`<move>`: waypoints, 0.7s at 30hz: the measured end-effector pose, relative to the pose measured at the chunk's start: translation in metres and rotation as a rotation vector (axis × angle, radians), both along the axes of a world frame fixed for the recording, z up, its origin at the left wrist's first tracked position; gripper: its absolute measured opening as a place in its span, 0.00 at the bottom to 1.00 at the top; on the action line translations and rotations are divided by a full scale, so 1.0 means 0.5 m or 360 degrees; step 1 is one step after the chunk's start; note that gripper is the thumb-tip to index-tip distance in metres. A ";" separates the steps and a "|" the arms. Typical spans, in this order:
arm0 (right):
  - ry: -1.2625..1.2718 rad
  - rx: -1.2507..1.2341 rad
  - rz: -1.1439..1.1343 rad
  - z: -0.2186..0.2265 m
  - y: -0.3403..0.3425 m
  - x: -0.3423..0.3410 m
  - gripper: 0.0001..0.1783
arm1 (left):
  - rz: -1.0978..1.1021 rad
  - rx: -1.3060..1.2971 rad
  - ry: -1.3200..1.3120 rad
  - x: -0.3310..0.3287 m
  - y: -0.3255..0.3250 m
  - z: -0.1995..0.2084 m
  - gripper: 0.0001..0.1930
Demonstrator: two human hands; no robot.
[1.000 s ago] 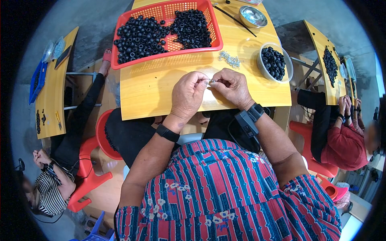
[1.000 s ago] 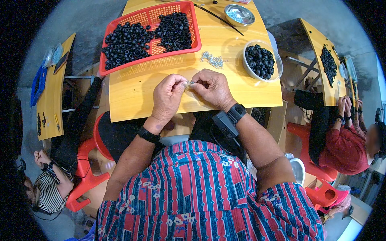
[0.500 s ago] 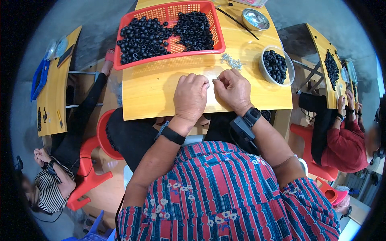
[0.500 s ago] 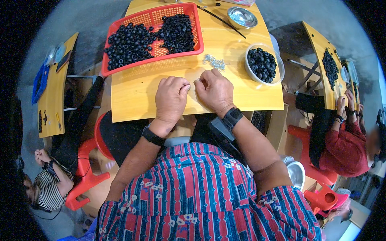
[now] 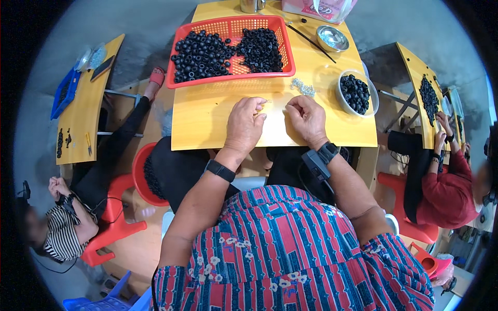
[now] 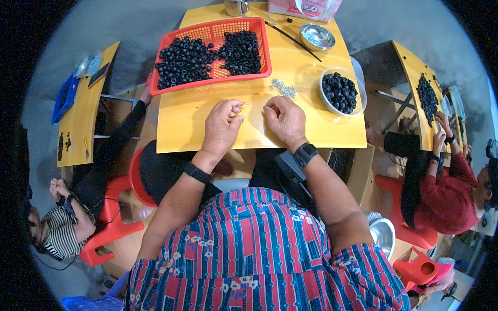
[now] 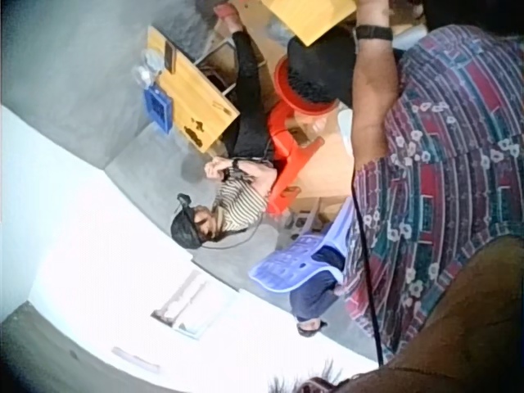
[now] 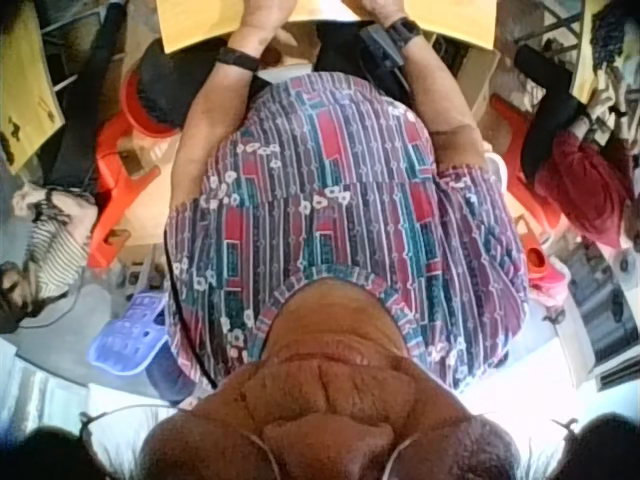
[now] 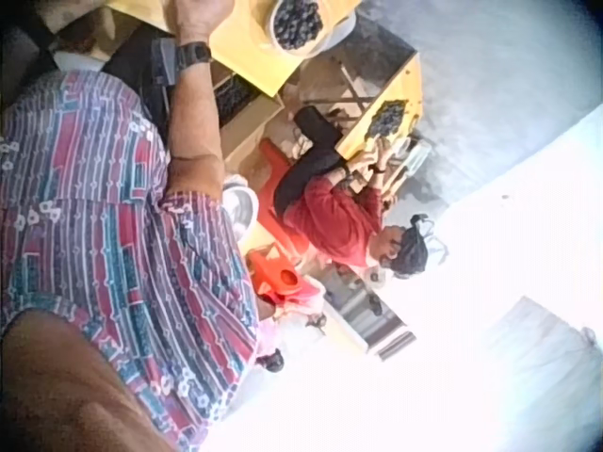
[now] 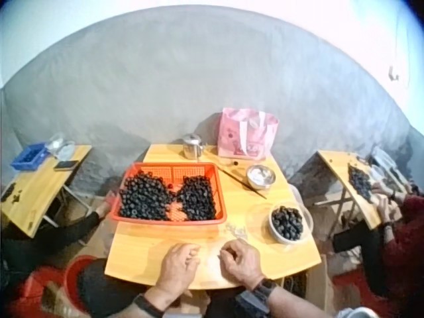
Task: Manually sort and assemble small black plastic components by hand at a workbench.
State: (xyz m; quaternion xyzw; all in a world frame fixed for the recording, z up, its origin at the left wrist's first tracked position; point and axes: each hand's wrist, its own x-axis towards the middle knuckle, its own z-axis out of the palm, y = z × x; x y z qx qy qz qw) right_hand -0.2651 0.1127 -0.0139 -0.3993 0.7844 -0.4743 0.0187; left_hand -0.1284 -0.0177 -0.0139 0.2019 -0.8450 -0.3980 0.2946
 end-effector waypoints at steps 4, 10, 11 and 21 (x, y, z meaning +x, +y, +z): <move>0.0045 0.0102 -0.0038 -0.001 -0.003 0.001 0.05 | -0.0016 0.0112 0.0057 0.003 -0.005 -0.002 0.17; 0.0071 0.0158 -0.0035 -0.001 -0.002 0.001 0.06 | -0.0055 0.0219 0.0092 0.023 -0.004 0.002 0.16; 0.0044 0.0140 -0.0020 -0.002 -0.001 -0.001 0.06 | -0.0057 0.0229 0.0085 0.027 -0.003 0.003 0.16; -0.0388 -0.0340 0.0074 -0.023 0.008 -0.015 0.07 | -0.0148 0.0353 0.0095 0.051 -0.011 0.013 0.14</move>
